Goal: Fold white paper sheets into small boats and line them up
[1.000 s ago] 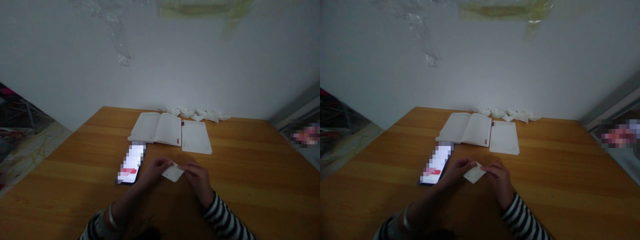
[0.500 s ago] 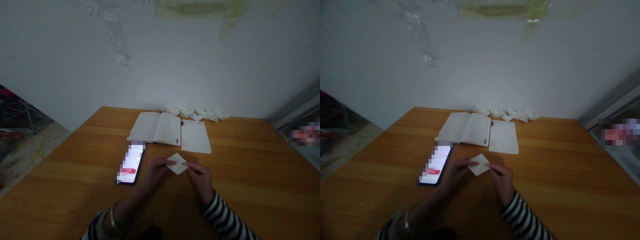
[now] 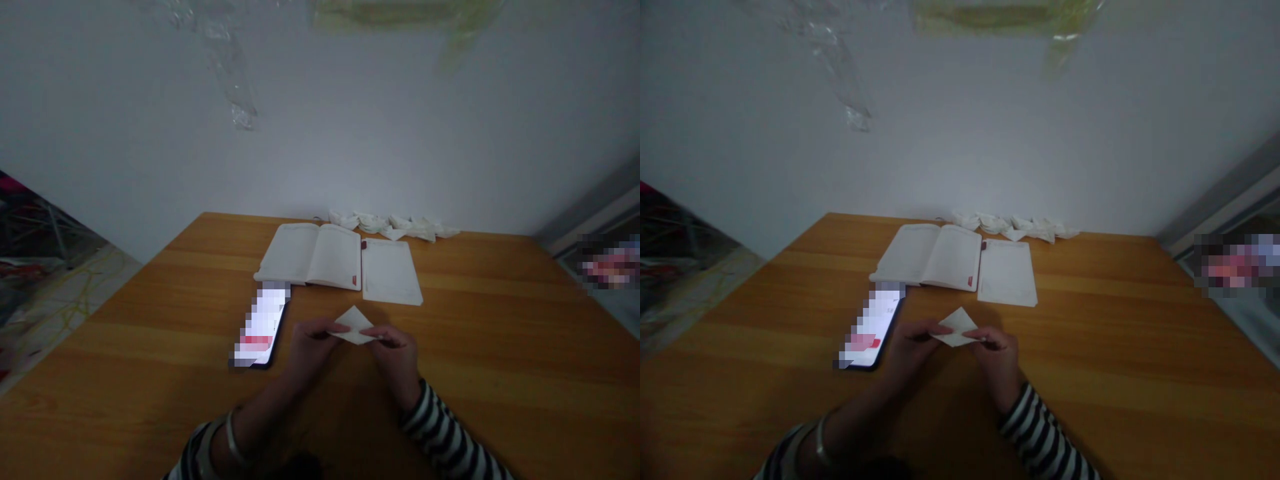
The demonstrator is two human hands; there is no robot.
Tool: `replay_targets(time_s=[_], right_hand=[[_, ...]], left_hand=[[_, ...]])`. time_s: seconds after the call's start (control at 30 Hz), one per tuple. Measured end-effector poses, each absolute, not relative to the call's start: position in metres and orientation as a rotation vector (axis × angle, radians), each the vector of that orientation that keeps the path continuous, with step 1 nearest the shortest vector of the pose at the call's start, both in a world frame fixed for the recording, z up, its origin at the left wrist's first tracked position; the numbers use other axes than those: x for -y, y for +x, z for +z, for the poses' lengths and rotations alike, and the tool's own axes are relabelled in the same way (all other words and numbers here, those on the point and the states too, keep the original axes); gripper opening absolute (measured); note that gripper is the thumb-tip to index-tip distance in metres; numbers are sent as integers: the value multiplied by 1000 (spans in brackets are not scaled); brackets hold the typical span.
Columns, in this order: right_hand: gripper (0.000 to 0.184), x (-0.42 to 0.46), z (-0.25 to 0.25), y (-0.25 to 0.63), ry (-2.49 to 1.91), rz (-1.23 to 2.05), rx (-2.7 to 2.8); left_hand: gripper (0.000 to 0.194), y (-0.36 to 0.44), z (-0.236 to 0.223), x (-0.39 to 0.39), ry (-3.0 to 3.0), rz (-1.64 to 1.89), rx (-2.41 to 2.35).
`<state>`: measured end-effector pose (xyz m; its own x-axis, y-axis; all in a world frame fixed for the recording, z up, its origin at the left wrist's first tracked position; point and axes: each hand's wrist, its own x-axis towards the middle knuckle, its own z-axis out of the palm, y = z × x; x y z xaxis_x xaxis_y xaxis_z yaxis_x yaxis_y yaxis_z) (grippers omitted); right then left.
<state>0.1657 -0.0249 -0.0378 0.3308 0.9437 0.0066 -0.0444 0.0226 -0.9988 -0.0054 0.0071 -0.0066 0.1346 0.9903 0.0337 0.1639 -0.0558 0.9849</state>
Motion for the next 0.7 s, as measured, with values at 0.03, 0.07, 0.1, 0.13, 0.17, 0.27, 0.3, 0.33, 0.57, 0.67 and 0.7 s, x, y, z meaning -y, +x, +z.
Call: replay_targets(time_s=[0.03, 0.07, 0.1, 0.13, 0.17, 0.27, 0.3, 0.33, 0.57, 0.67, 0.7], right_hand=[[2, 26, -36, 164, -1306, 964, 928], [4, 26, -34, 162, -1304, 956, 923], [9, 26, -32, 160, -1299, 948, 916], [15, 26, -31, 158, -1292, 941, 902], [20, 26, -29, 156, -1287, 935, 880], [36, 26, -29, 150, -1286, 938, 806], [40, 25, -30, 149, -1293, 948, 785], [42, 25, -31, 149, -1301, 961, 766], [43, 23, -42, 148, -1301, 1059, 658], [40, 22, -44, 147, -1281, 1094, 593], [38, 22, -44, 147, -1271, 1105, 573]], left_hand=[[2, -3, -6, -6, 1358, 1053, -1229], [4, 0, -5, -6, 1295, 1042, -1247], [8, 2, -4, -5, 1234, 1036, -1266], [13, 5, -4, -5, 1175, 1036, -1282], [19, 7, -4, -5, 1120, 1041, -1297], [32, 10, -6, -5, 1001, 1049, -1295], [35, 10, -8, -5, 982, 1043, -1283], [37, 10, -10, -5, 972, 1030, -1272], [44, 12, -28, -8, 954, 1036, -1282], [44, 14, -30, -7, 944, 1028, -1261], [43, 14, -30, -7, 940, 1032, -1254]])
